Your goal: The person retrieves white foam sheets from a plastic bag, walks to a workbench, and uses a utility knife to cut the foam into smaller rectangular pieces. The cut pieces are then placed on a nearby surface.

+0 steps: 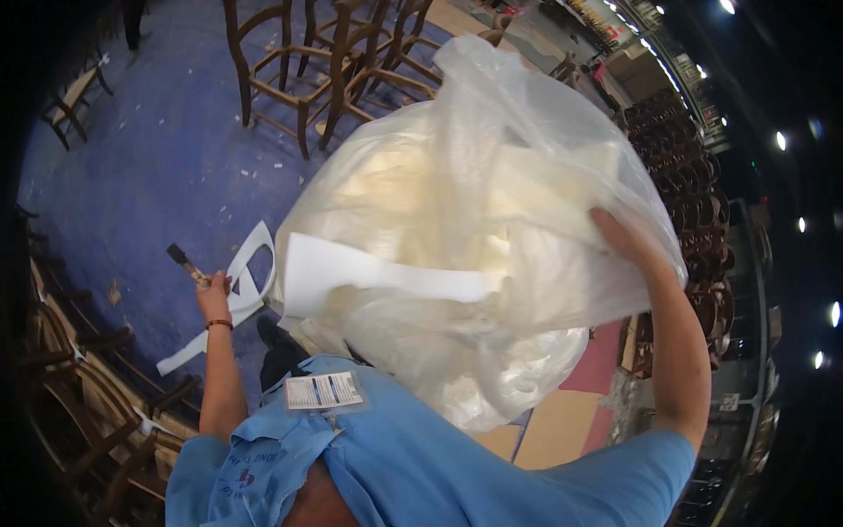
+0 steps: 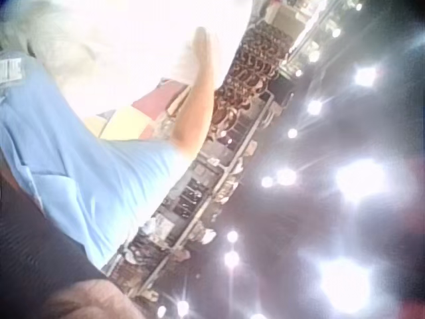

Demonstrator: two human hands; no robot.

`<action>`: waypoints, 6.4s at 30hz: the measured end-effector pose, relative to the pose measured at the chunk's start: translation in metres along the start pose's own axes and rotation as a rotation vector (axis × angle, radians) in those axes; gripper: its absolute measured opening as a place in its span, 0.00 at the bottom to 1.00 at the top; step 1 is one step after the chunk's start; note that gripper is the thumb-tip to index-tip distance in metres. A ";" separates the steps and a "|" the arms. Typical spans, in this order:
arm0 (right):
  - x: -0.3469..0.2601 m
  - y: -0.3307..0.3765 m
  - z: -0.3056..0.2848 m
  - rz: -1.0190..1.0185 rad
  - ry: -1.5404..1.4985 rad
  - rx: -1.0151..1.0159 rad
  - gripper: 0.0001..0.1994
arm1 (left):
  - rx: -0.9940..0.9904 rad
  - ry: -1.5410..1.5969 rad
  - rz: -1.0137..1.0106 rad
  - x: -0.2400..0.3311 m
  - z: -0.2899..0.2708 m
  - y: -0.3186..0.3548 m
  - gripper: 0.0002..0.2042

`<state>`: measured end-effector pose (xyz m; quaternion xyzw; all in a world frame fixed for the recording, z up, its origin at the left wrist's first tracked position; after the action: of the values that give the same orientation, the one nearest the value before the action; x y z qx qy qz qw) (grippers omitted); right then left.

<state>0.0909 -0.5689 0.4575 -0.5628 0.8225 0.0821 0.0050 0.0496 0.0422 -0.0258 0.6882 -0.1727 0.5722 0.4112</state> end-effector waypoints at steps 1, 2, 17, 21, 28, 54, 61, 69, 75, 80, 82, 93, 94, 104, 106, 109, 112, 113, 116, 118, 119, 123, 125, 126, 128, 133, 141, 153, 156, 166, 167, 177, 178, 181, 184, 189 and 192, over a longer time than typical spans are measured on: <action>-0.012 0.028 0.012 -0.097 0.022 -0.074 0.17 | 0.003 0.027 0.037 0.025 -0.006 0.010 0.10; -0.025 0.054 0.019 -0.183 0.059 -0.149 0.16 | 0.010 0.054 0.072 0.048 -0.011 0.021 0.11; 0.059 0.206 -0.156 -0.081 -0.111 -0.041 0.15 | -0.070 0.092 0.388 0.162 -0.106 0.140 0.11; 0.016 0.213 -0.153 -0.447 -0.574 -0.013 0.15 | 0.039 0.056 0.409 0.149 -0.152 0.183 0.12; -0.069 0.269 -0.105 -0.909 -0.276 -0.276 0.15 | 0.168 -0.128 0.521 0.107 -0.199 0.339 0.11; -0.021 1.010 0.298 -2.263 0.603 -1.408 0.17 | 1.257 0.162 0.323 -0.172 -0.425 1.042 0.17; 0.061 1.243 0.302 -2.242 -0.348 -1.836 0.12 | 1.949 0.048 -0.006 -0.225 -0.554 1.249 0.17; 0.155 1.428 0.342 -2.281 -0.235 -2.190 0.13 | 2.076 -0.283 -0.216 -0.244 -0.691 1.306 0.20; 0.132 1.566 0.404 -1.981 -0.143 -2.334 0.19 | 1.981 -0.491 -0.287 -0.254 -0.824 1.308 0.17; 0.097 1.673 0.422 -1.743 -0.051 -2.508 0.15 | 1.990 -0.439 -0.401 -0.247 -0.922 1.330 0.19; 0.077 1.715 0.423 -1.782 -0.182 -2.539 0.14 | 1.990 -0.206 -0.405 -0.262 -0.961 1.336 0.20; -0.065 1.923 0.503 -1.817 -0.425 -2.134 0.16 | 2.198 0.049 0.003 -0.355 -1.197 1.486 0.28; -0.079 1.934 0.513 -1.844 -0.418 -1.973 0.16 | 2.231 -0.092 -0.095 -0.349 -1.220 1.510 0.26; -0.162 2.020 0.598 -1.663 -0.605 -1.689 0.16 | 2.044 -0.757 -0.308 -0.354 -1.444 1.620 0.13; -0.170 2.063 0.616 -1.622 -0.583 -1.748 0.16 | 1.960 -0.739 -0.317 -0.371 -1.489 1.610 0.12; -0.195 2.138 0.637 -1.572 -0.467 -1.831 0.14 | 1.826 -0.717 -0.253 -0.385 -1.567 1.570 0.12; -0.212 2.246 0.630 -1.423 -0.276 -2.190 0.13 | 1.831 -0.638 -0.309 -0.382 -1.648 1.545 0.11; -0.214 2.278 0.624 -1.364 -0.169 -2.308 0.13 | 1.841 -0.633 -0.356 -0.380 -1.668 1.545 0.11; -0.235 2.367 0.612 -1.337 0.040 -2.395 0.14 | 1.915 -0.622 -0.477 -0.379 -1.720 1.562 0.09; -0.243 2.422 0.608 -1.294 0.128 -2.447 0.15 | 2.021 -0.603 -0.407 -0.381 -1.754 1.578 0.09; -0.244 2.445 0.604 -1.267 0.175 -2.499 0.15 | 2.090 -0.634 -0.351 -0.377 -1.772 1.583 0.08; -0.235 2.532 0.596 -1.379 0.353 -2.510 0.15 | 2.137 -0.549 -0.375 -0.379 -1.851 1.605 0.07; -0.224 2.581 0.602 -1.519 0.462 -2.449 0.15 | 2.133 -0.511 -0.353 -0.384 -1.895 1.621 0.07; -0.220 2.605 0.609 -1.572 0.513 -2.405 0.15 | 2.103 -0.512 -0.349 -0.389 -1.920 1.629 0.07; -0.207 2.653 0.620 -1.664 0.569 -2.348 0.15 | 2.058 -0.549 -0.298 -0.397 -1.964 1.649 0.07; -0.174 2.766 0.635 -1.838 0.642 -2.220 0.15 | 1.889 -0.352 -0.168 -0.421 -2.057 1.700 0.08; -0.150 2.898 0.643 -2.090 0.619 -1.911 0.16 | 1.826 -0.432 -0.147 -0.440 -2.164 1.783 0.09; -0.142 3.073 0.696 -2.313 0.841 -1.871 0.15 | 1.829 -0.529 -0.422 -0.489 -2.295 1.843 0.07; -0.151 3.133 0.713 -2.355 0.880 -1.966 0.15 | 1.840 -0.556 -0.508 -0.496 -2.346 1.855 0.08; -0.215 3.278 0.714 -2.710 0.731 -1.922 0.14 | 2.009 -0.569 -0.572 -0.509 -2.489 1.854 0.04; -0.222 3.282 0.719 -2.719 0.733 -1.861 0.13 | 2.030 -0.566 -0.593 -0.512 -2.500 1.848 0.04; -0.281 3.321 0.729 -2.752 0.494 -1.580 0.10 | 1.810 -0.450 -0.565 -0.515 -2.603 1.821 0.06; -0.284 3.324 0.729 -2.794 0.465 -1.538 0.10 | 1.726 -0.346 -0.531 -0.522 -2.610 1.821 0.06; -0.290 3.339 0.729 -2.909 0.405 -1.434 0.09 | 1.562 -0.323 -0.498 -0.532 -2.633 1.825 0.07; -0.292 3.362 0.730 -2.908 0.361 -1.349 0.08 | 1.453 -0.370 -0.490 -0.541 -2.659 1.834 0.09; -0.282 3.419 0.723 -2.882 0.303 -1.312 0.10 | 1.441 -0.301 -0.383 -0.559 -2.709 1.869 0.10; -0.266 3.456 0.720 -2.910 0.257 -1.309 0.12 | 1.449 -0.284 -0.356 -0.568 -2.735 1.898 0.10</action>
<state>-3.0745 0.9981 0.2216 0.7390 0.5693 -0.2840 0.2215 -3.2223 0.8553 0.1643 0.8707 0.3087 0.3735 -0.0836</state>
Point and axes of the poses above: each hand's wrist, its own y-axis away from the middle knuckle, its own z-axis out of the palm, x = y × z, the point moved 7 cm from there along -y, towards the middle knuckle, and after that the axes turned 11 degrees about -y, right-handed, at the moved point
